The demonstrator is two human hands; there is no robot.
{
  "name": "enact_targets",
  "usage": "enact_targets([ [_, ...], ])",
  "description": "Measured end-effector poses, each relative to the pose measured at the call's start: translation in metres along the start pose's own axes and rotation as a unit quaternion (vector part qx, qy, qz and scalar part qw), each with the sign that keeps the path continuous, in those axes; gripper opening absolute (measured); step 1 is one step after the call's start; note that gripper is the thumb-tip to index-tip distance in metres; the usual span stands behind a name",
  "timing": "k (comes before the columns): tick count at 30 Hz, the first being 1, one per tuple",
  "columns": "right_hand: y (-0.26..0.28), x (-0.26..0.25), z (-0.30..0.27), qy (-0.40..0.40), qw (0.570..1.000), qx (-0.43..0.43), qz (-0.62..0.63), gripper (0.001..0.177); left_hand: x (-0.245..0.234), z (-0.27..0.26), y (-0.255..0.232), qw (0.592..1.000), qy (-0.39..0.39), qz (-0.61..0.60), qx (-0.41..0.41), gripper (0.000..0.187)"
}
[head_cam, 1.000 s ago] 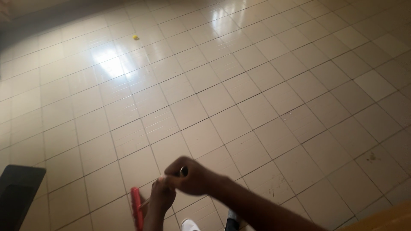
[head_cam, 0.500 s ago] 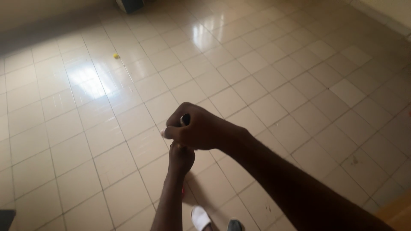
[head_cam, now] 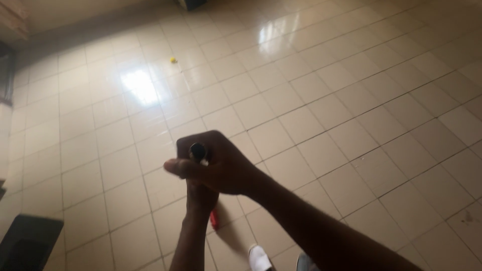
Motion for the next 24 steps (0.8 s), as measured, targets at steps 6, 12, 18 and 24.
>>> enact_targets([
  [6,-0.053,0.002,0.013,0.013,0.998,0.01,0.065,0.038,-0.012,-0.031,0.053,0.955,0.123,0.132,-0.237,0.011],
  [12,-0.127,0.004,0.006,0.04,0.988,0.095,0.119,0.041,-0.001,-0.052,0.065,0.947,0.136,0.182,-0.227,0.02],
  [18,-0.152,-0.047,-0.009,-0.045,0.964,0.192,0.176,0.023,0.063,-0.049,0.083,0.94,0.115,0.092,-0.307,0.024],
  [24,-0.161,-0.165,0.002,-0.045,0.982,-0.069,-0.168,0.031,0.155,0.035,0.059,0.967,0.104,0.039,-0.23,0.025],
])
Point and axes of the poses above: each hand's wrist, its own z-axis towards the middle knuckle, its own x-axis out of the palm, y = z × x, the point moved 2 cm from there along z, towards the middle knuckle, and after that the axes turned 10 degrees about x, right-handed, at the moved point
